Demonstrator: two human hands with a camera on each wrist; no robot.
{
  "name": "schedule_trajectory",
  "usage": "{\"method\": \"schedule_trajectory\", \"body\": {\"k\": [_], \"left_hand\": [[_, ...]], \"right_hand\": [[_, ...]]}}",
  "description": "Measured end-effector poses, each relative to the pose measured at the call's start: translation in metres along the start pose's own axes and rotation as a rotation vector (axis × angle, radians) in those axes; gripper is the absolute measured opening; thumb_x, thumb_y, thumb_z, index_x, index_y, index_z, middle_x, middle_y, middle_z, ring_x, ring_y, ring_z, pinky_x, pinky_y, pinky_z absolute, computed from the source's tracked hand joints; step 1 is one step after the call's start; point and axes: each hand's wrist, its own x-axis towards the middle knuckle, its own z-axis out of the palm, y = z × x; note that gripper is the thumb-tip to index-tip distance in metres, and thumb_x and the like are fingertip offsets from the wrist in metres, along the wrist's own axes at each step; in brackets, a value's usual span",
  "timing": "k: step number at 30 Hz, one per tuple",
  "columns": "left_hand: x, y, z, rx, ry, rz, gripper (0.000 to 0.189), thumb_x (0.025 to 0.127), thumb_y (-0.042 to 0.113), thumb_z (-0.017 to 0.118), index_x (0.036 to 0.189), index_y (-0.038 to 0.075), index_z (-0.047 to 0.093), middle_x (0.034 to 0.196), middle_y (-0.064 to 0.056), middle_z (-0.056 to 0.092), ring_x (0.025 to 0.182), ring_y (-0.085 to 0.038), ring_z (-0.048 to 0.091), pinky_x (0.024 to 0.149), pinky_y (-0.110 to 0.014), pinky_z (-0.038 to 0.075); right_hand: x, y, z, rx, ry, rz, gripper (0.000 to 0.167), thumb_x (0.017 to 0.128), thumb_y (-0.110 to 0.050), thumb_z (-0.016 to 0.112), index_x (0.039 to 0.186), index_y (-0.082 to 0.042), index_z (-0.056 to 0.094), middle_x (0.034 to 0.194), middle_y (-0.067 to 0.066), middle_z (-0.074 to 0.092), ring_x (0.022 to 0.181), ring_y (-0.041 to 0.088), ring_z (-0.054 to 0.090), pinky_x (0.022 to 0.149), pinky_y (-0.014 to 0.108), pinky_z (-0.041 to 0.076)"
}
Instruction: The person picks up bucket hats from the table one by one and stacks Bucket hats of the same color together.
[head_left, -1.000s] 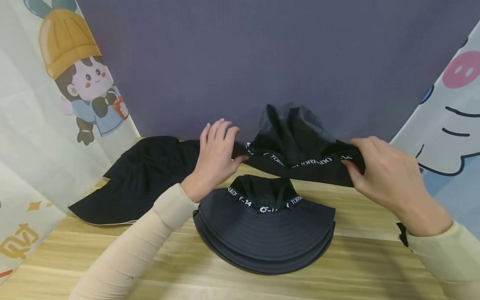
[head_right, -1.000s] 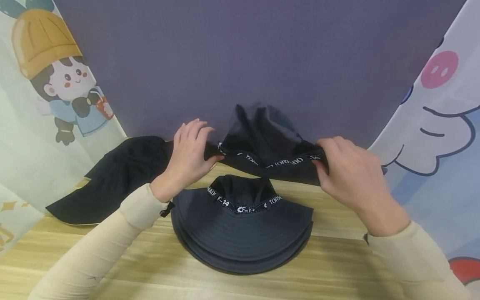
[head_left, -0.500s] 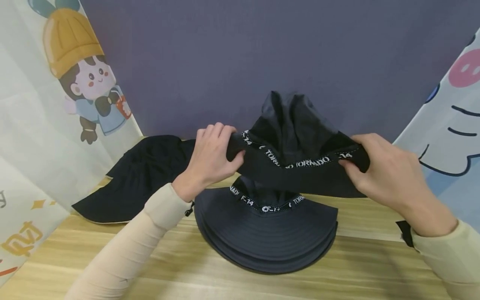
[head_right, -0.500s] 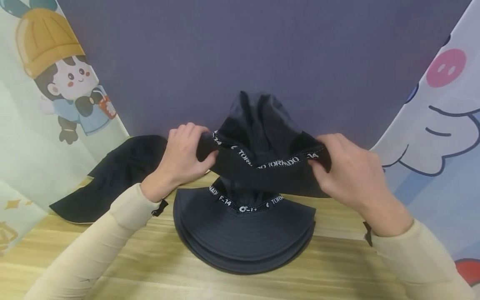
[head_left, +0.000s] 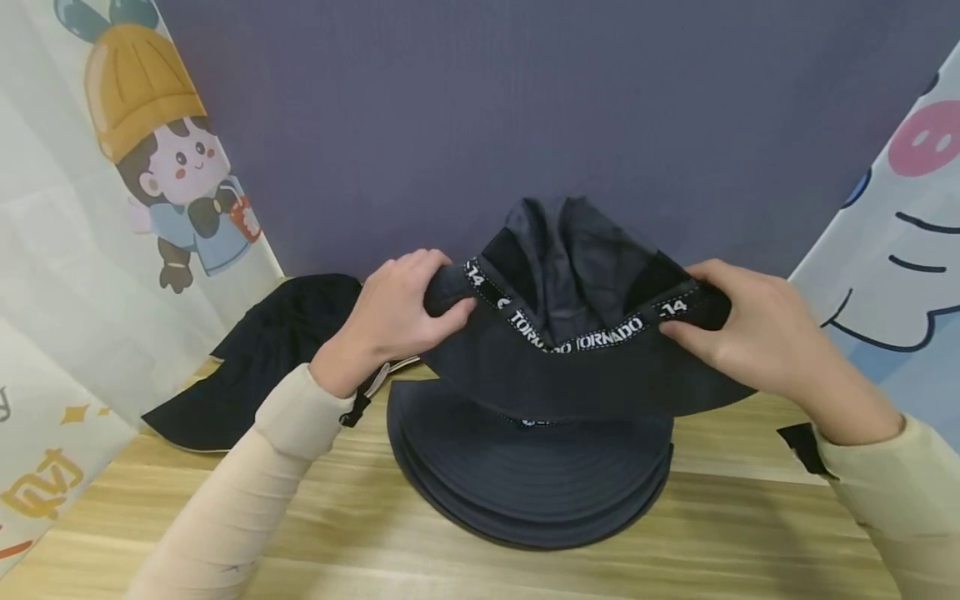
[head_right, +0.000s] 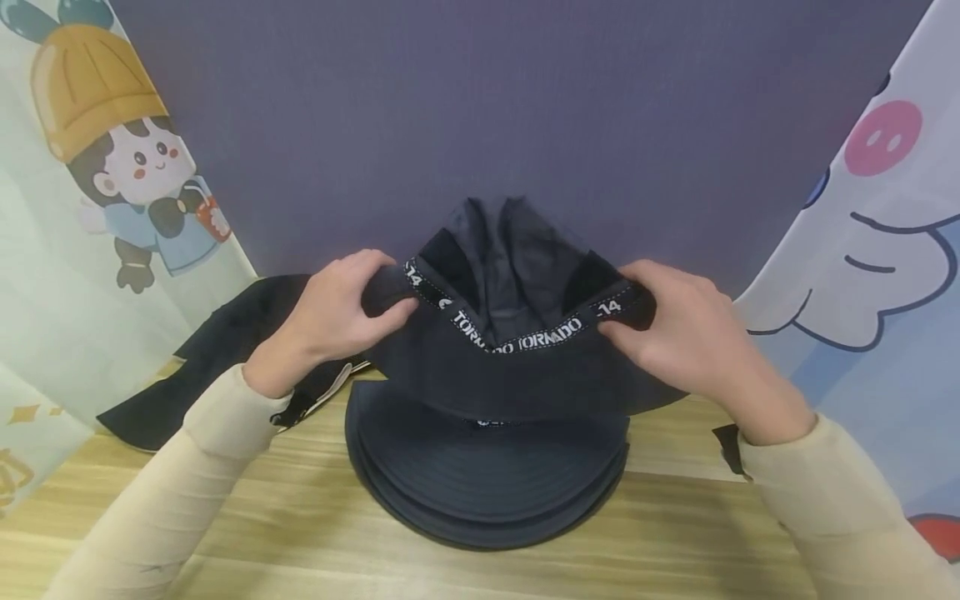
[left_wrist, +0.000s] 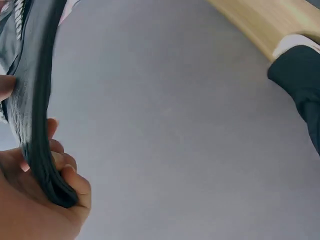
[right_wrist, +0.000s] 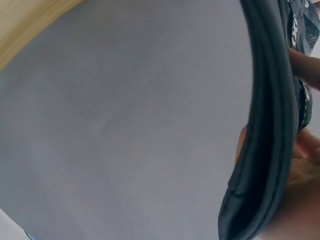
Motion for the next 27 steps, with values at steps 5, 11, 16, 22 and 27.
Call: {"method": "schedule_trajectory", "body": {"k": [5, 11, 16, 22, 27], "left_hand": [[0.005, 0.000, -0.009, -0.015, -0.098, -0.078, 0.042, 0.090, 0.054, 0.063, 0.101, 0.013, 0.063, 0.081, 0.001, 0.057, 0.067, -0.019, 0.051, 0.058, -0.037, 0.041], [0.001, -0.003, -0.011, -0.041, -0.283, -0.182, 0.041, 0.092, 0.057, 0.059, 0.097, 0.016, 0.058, 0.076, -0.001, 0.052, 0.067, -0.019, 0.052, 0.060, -0.037, 0.041], [-0.004, -0.007, -0.008, -0.084, -0.425, -0.265, 0.042, 0.094, 0.058, 0.058, 0.099, 0.016, 0.058, 0.078, -0.001, 0.055, 0.073, -0.020, 0.056, 0.066, -0.036, 0.044], [-0.013, -0.012, -0.002, -0.105, -0.529, -0.315, 0.046, 0.095, 0.059, 0.057, 0.112, 0.016, 0.057, 0.088, -0.002, 0.060, 0.080, -0.021, 0.059, 0.074, -0.038, 0.047], [-0.023, -0.014, 0.010, -0.116, -0.610, -0.356, 0.058, 0.089, 0.070, 0.059, 0.114, 0.018, 0.053, 0.087, -0.002, 0.060, 0.077, -0.019, 0.059, 0.072, -0.037, 0.047]], "right_hand": [[0.005, 0.001, 0.000, 0.033, -0.067, 0.050, 0.055, 0.085, -0.030, 0.082, 0.129, -0.005, 0.063, 0.111, 0.018, 0.070, 0.094, 0.039, 0.066, 0.077, 0.058, 0.048], [0.008, 0.006, 0.007, 0.075, -0.225, 0.097, 0.057, 0.089, -0.041, 0.078, 0.134, -0.011, 0.059, 0.104, 0.009, 0.068, 0.088, 0.027, 0.063, 0.070, 0.045, 0.047], [0.010, 0.013, 0.020, 0.144, -0.301, 0.093, 0.050, 0.089, -0.042, 0.079, 0.129, -0.017, 0.062, 0.102, 0.001, 0.069, 0.088, 0.021, 0.061, 0.073, 0.042, 0.046], [0.011, 0.022, 0.041, 0.199, -0.361, 0.053, 0.047, 0.090, -0.039, 0.078, 0.127, -0.015, 0.063, 0.106, 0.000, 0.070, 0.092, 0.019, 0.062, 0.078, 0.042, 0.048], [0.010, 0.030, 0.061, 0.237, -0.355, 0.017, 0.037, 0.088, -0.033, 0.080, 0.115, -0.012, 0.067, 0.097, -0.003, 0.069, 0.083, 0.016, 0.059, 0.075, 0.036, 0.047]]}}
